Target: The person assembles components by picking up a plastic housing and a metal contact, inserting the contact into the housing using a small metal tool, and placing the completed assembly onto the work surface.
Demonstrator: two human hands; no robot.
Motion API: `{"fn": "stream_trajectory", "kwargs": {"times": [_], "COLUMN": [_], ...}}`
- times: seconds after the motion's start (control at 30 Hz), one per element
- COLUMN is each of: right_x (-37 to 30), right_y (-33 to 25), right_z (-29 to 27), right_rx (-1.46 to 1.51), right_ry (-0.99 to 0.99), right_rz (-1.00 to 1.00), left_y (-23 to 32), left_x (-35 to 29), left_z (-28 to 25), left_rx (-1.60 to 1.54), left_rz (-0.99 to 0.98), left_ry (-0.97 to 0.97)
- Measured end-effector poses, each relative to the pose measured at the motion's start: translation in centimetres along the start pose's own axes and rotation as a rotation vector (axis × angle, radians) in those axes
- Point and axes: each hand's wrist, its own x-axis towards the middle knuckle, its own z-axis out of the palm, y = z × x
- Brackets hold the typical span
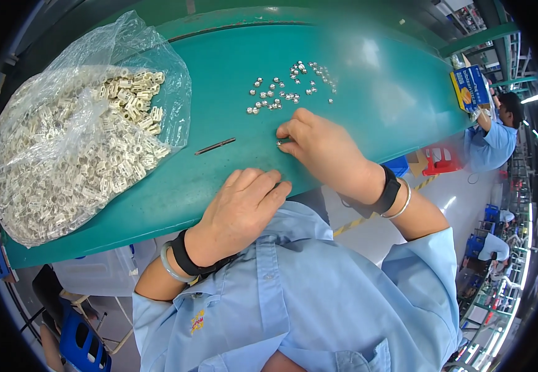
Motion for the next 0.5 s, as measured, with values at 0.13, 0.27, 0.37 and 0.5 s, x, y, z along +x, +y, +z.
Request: {"fn": "stream_trajectory", "kwargs": {"times": [0.13, 0.27, 0.37, 0.5], "right_x": [-0.05, -0.38, -0.70, -0.92], "right_y": [-0.72, -0.66, -0.23, -0.45], "right_z": [-0.13, 0.38, 0.64, 0.60], "right_rx": [-0.183, -0.086, -0.003, 0.009], "right_ry": [-0.034, 0.012, 0.011, 0.033], "right_rz": [-0.040, -0.008, 0.008, 0.007], "left_y": [0.11, 0.31, 0.42, 0.36], "left_x": [0.09, 0.05, -0.08, -0.10], "left_z": [0.00, 0.05, 0.06, 0.10], "left_rx": [0.005, 0.017, 0.029, 0.035], "left_rz": [0.003, -0.006, -0.021, -0.013], "left_ry": [0.003, 0.009, -0.003, -0.008]}}
